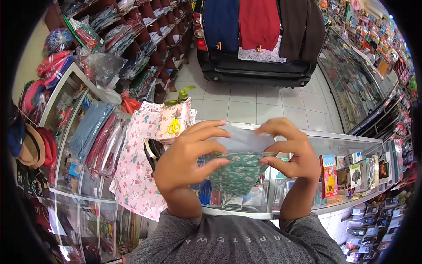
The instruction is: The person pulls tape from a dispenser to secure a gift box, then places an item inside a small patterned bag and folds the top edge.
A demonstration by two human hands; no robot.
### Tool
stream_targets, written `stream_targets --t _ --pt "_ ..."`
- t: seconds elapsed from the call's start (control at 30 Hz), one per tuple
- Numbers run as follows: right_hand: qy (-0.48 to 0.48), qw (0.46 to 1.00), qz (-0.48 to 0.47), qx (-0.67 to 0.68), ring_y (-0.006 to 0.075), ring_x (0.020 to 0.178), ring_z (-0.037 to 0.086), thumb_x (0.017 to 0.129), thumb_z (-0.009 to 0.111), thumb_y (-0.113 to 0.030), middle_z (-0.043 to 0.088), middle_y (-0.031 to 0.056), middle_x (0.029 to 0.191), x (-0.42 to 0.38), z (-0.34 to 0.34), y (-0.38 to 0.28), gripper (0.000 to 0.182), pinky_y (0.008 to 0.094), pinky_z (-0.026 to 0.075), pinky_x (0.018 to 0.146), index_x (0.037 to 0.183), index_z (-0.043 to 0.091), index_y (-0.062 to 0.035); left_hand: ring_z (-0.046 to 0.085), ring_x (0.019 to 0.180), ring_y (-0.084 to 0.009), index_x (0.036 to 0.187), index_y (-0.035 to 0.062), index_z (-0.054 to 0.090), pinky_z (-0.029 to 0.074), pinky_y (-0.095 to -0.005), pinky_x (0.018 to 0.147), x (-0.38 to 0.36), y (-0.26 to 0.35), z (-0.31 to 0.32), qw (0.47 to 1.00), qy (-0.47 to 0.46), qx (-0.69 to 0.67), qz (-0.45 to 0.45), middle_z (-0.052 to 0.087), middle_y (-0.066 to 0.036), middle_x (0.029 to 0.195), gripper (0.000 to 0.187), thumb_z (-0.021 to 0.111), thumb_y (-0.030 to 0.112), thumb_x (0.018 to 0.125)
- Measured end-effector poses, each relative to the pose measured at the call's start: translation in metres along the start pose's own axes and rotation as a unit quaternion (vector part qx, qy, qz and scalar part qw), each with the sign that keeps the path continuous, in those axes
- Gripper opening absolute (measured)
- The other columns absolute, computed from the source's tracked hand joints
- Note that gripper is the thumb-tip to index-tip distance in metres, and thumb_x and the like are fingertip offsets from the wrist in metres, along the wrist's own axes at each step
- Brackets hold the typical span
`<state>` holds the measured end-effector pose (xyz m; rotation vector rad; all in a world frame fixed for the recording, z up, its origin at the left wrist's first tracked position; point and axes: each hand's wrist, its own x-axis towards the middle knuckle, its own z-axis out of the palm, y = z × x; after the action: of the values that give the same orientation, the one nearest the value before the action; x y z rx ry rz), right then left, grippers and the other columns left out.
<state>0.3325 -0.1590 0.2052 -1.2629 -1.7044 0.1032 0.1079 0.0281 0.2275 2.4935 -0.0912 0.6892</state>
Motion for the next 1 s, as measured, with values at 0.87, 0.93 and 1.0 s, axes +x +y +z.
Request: stream_targets --t 0.87,0.93,1.0 --pt "0.082 0.994 -0.046 -0.064 0.0217 0.065 0.050 0.063 0.088 -0.011 0.054 0.0009 0.060 0.002 0.020 -0.014 0.023 0.0372 0.041 0.070 0.084 0.079 -0.0059 0.069 0.108 -0.0312 0.102 0.0054 0.075 0.035 -0.0538 0.120 -0.001 -0.015 -0.004 1.000 -0.012 0.009 -0.009 0.074 -0.011 0.108 0.028 0.084 0.010 0.076" --pt "0.180 0.977 -0.028 -0.107 0.0199 0.059 0.050 0.067 0.086 -0.006 0.056 0.0012 0.061 0.002 0.022 -0.017 0.019 0.0341 0.039 0.064 0.085 0.079 -0.0059 0.051 0.139 -0.0395 0.129 0.0034 0.065 0.033 -0.0530 0.120 0.011 0.003 0.005 0.973 0.222 0.059 -0.030 0.059 -0.019 0.142 0.064 0.090 0.018 0.072" --pt "0.199 0.973 0.010 -0.119 0.0190 0.058 0.052 0.070 0.084 -0.001 0.061 0.0019 0.062 0.003 0.026 -0.024 0.017 0.0330 0.039 0.062 0.086 0.079 -0.0058 0.026 0.156 -0.0435 0.159 0.0007 0.030 0.026 -0.0517 0.124 0.000 -0.002 0.010 0.991 0.121 0.062 -0.013 0.032 -0.028 0.163 0.115 0.095 0.025 0.067"
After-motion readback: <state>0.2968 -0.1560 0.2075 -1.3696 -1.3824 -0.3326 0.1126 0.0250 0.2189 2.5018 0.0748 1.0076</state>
